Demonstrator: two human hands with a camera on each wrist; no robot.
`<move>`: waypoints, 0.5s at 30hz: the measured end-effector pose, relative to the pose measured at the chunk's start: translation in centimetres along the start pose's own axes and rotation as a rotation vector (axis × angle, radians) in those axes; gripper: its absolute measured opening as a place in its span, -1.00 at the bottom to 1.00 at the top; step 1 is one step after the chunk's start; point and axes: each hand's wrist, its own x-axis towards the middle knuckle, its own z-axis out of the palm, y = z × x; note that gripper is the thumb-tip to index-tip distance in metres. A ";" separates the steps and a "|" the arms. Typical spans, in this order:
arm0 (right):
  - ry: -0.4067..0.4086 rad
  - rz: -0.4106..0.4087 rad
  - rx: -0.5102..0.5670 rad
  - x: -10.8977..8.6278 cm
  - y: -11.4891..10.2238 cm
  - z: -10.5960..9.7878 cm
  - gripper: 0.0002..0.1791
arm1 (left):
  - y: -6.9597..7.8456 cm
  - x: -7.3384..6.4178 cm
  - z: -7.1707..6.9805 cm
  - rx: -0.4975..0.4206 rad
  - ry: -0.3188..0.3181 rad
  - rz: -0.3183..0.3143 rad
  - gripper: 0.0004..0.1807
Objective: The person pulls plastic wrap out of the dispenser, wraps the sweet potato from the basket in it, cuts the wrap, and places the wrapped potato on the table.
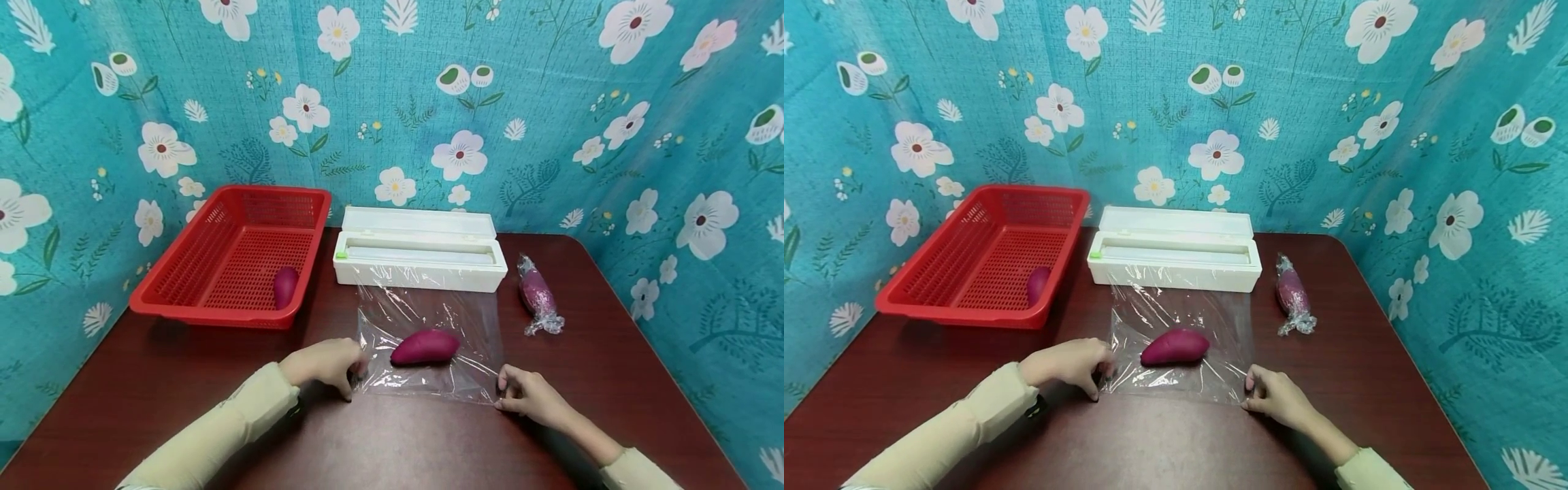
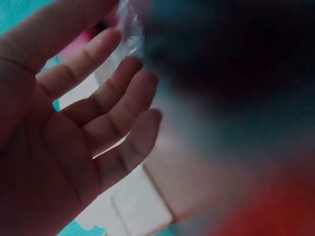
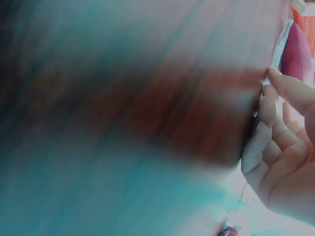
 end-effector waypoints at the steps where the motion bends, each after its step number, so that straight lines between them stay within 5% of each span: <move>1: -0.009 -0.022 0.006 0.0 0.0 0.0 -0.71 | -0.1 -0.1 0.3 0.012 0.009 0.007 -0.68; 9: -0.070 -0.112 0.026 -0.1 -0.2 -0.5 -0.94 | -0.4 -0.7 1.5 0.041 0.087 0.082 -0.77; 15: -0.053 -0.191 -0.005 -0.1 -0.3 -0.7 -0.92 | -0.5 -1.1 1.9 0.025 0.138 0.114 -0.88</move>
